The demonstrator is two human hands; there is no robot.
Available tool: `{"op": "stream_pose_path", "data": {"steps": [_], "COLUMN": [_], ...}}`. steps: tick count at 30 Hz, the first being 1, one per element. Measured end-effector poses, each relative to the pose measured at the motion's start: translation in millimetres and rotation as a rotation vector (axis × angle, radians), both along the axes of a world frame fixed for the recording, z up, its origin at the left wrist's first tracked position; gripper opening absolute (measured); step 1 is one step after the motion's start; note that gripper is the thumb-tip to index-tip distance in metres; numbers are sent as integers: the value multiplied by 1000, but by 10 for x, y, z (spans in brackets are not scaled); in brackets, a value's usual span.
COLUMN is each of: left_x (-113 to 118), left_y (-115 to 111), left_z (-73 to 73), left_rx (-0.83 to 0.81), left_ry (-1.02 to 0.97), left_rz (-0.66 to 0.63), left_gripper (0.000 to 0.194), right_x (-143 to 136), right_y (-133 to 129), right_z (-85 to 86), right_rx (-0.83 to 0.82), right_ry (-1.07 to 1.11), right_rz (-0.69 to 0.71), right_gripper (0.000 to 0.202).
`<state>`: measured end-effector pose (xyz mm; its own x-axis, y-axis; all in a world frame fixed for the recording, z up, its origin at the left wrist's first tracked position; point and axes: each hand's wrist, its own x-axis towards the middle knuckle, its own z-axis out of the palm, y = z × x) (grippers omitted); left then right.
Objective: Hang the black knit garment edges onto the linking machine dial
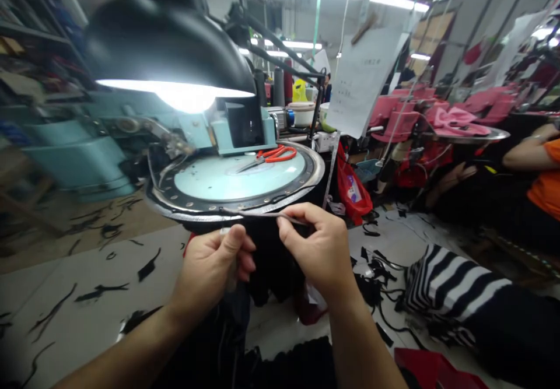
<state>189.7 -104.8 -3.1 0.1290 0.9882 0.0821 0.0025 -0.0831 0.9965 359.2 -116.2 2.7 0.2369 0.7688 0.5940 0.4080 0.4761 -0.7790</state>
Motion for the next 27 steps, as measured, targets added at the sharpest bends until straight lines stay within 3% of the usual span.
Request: {"op": "stream_pose_path", "data": {"steps": [8, 12, 15, 20, 23, 27], "left_x": [-260, -358, -349, -325, -305, -267], "left_y": [-124, -117, -26, 96, 90, 75], "left_z": [-79, -74, -65, -104, -111, -89], "left_rx": [-26, -34, -41, -26, -11, 6], "left_ry": [-112, -120, -75, -55, -76, -92], "left_rz": [-25, -21, -30, -33, -77, -44], "left_gripper": [53, 52, 57, 61, 60, 60], "right_x": [-37, -50, -83, -162, -202, -238], "right_y": [-74, -99, -94, -101, -104, -95], "right_z": [-130, -221, -244, -206, -162, -107], "right_rx": [57, 165, 153, 153, 166, 134], "right_ry": [-69, -43, 8, 47, 42, 37], "right_rz": [249, 160, 98, 57, 18, -27], "right_gripper": [9, 19, 20, 16, 12, 6]}}
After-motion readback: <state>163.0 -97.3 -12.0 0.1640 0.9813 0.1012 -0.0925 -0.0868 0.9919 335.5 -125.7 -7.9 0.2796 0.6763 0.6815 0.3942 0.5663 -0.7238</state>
